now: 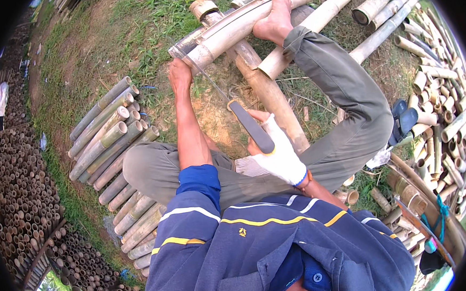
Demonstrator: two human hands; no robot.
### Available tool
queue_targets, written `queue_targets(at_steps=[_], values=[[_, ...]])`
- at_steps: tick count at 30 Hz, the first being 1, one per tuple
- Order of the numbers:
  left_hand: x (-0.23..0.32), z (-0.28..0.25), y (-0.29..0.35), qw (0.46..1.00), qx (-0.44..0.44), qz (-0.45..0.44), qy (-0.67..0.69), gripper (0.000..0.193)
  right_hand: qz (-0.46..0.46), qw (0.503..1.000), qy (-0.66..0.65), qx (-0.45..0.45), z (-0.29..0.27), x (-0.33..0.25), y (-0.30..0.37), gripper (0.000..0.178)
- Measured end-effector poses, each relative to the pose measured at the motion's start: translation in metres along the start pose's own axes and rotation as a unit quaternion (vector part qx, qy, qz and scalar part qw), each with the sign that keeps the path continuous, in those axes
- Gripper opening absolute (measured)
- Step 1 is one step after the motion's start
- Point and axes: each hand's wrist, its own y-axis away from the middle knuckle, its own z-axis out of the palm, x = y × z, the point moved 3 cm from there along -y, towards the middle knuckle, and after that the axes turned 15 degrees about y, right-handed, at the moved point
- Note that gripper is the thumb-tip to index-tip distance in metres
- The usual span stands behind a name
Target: The person sits on the ground and uses a hand saw to cut long bamboo poles into shorter sections. They repeatedly position each pole on a support, saw through it, and set the cut pieces aside.
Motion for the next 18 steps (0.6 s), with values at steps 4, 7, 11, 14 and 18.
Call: queue_targets(at_steps=[4,7,11,14,18], values=[[-0.029,-0.005,-0.001,0.997,0.067,0.026,0.004,0.072,0.029,0.998,0.047,0.017,-0.031,-0.022,0.097,0.071],[-0.025,-0.003,-0.002,0.996,0.077,0.05,-0.006,0.072,-0.032,0.996,0.08,0.013,-0.022,-0.017,0.035,0.068],[-0.023,0.005,-0.006,0.989,0.066,0.12,-0.053,0.071,-0.097,0.992,-0.051,0.057,0.045,-0.006,-0.122,0.064],[-0.013,0.002,0.0,0.99,0.07,0.11,-0.056,0.07,-0.038,0.997,-0.061,0.017,0.041,0.005,-0.113,0.066],[-0.008,-0.003,0.01,0.998,0.052,0.024,0.025,0.07,0.024,1.0,0.0,-0.01,-0.009,-0.003,0.04,0.07]])
